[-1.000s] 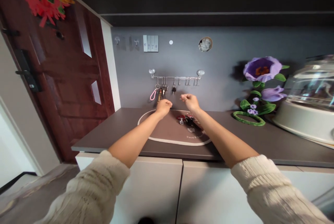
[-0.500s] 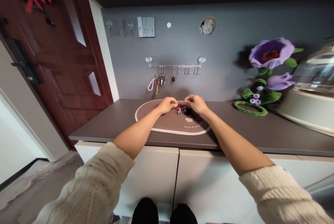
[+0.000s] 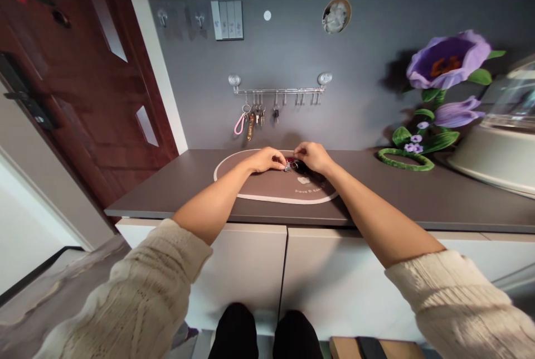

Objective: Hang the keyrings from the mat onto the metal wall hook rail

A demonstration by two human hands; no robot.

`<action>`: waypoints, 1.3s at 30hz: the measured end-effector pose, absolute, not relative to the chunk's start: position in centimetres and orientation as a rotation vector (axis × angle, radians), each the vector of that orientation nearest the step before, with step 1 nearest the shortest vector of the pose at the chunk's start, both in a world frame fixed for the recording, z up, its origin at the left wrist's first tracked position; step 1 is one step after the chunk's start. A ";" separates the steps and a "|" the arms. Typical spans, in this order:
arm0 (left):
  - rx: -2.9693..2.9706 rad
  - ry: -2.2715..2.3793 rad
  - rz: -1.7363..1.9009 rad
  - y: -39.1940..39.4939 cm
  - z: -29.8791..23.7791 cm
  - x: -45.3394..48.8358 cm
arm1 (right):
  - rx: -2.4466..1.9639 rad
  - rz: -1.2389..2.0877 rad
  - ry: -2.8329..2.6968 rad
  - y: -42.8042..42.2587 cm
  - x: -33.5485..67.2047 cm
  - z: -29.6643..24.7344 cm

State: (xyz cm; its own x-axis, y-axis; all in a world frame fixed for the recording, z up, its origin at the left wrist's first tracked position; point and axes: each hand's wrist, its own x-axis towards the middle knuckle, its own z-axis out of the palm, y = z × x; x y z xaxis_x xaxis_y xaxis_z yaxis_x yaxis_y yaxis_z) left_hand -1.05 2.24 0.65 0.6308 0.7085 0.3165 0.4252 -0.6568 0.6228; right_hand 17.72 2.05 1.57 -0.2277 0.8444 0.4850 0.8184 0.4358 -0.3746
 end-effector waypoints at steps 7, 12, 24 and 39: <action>2.357 0.912 0.777 2.2 0.6 -0.9 | -1.369 0.063 -2.061 2.2 17.6 1.4; 2.322 0.903 0.848 2.3 0.7 -0.8 | -1.359 0.085 -2.057 2.3 17.6 1.3; 2.037 0.990 1.112 2.6 0.7 -0.5 | -1.309 0.266 -1.987 1.5 17.3 1.7; 1.684 0.800 1.351 3.0 0.8 0.2 | -0.859 0.951 -1.757 0.3 16.7 2.4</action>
State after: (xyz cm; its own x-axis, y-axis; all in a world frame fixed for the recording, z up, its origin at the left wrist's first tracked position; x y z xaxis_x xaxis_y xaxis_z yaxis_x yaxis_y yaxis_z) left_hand 0.23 2.99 0.85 0.2244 0.8603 0.4578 -0.0128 -0.4671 0.8841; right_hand 16.69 0.32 2.37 -0.3233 0.8604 0.3940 0.1402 0.4553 -0.8792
